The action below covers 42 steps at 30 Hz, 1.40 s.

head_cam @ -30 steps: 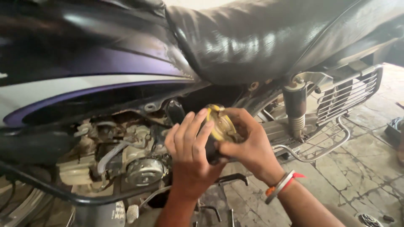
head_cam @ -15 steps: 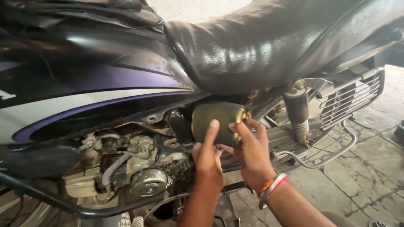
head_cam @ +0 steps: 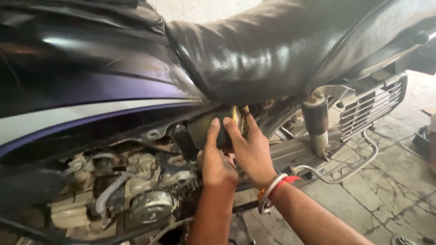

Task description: Cleaning and assembling the air filter and its housing on a motorcycle.

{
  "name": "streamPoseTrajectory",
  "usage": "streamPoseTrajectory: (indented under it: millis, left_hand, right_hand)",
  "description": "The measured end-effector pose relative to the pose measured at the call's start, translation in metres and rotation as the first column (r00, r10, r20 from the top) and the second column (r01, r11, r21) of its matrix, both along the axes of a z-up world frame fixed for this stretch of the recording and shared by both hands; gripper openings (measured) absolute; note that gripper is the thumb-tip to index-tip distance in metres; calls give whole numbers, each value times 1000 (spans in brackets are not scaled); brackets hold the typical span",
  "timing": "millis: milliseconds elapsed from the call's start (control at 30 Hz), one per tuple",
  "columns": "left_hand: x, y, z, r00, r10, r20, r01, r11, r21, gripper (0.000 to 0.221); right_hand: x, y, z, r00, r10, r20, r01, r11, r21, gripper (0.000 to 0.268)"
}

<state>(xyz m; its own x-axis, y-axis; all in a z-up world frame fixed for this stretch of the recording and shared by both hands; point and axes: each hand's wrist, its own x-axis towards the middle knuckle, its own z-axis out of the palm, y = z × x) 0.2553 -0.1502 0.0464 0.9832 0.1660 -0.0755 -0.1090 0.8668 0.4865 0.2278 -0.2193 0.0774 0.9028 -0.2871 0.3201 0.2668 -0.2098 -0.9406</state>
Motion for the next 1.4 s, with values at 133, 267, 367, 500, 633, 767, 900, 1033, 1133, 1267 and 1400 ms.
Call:
streamPoseTrajectory:
  millis: [133, 267, 367, 500, 633, 767, 900, 1033, 1133, 1267, 1400]
  left_hand:
    - [4, -8, 0, 993, 55, -104, -57, 998, -14, 40]
    - [-10, -14, 30, 947, 104, -305, -115, 993, -19, 46]
    - [-3, -12, 17, 956, 40, -290, -75, 991, -111, 46]
    - [13, -8, -1, 991, -85, -102, 59, 970, -235, 44]
    - [15, -14, 3, 994, -69, -82, 49, 975, -218, 41]
    - [18, -22, 1, 992, 42, -123, -64, 981, -184, 40]
    - [21, -30, 6, 990, 96, -107, -115, 975, -193, 37]
    - [17, -29, 9, 977, 170, -128, -182, 979, -93, 33]
    - [13, -27, 4, 972, 200, -123, -204, 979, -21, 31]
    - [20, -25, -5, 970, 244, -21, -244, 970, -13, 36]
    - [21, -21, -4, 965, 253, -72, -249, 966, 67, 40]
  right_hand:
    - [2, 0, -17, 994, -85, 66, 88, 995, -44, 62]
    - [-6, -4, -16, 998, -55, -14, 55, 998, -34, 66]
    - [-13, -1, -13, 997, -72, -11, 72, 997, 4, 71]
    - [-8, -8, -15, 1000, 28, 11, -27, 999, -40, 68]
    - [10, -18, -17, 1000, -19, 11, 21, 975, -223, 61]
    - [20, -24, -3, 990, -118, -78, 74, 904, -422, 44]
    - [32, -26, -6, 992, -128, -3, 114, 892, -438, 40]
    - [30, -21, 7, 997, -74, 37, 82, 911, -405, 35]
    - [30, -21, 3, 999, -30, -21, 20, 930, -366, 29]
    - [23, -16, 6, 997, 13, -72, -30, 972, -235, 25]
    - [30, -24, -9, 999, 33, 26, -27, 978, -205, 21]
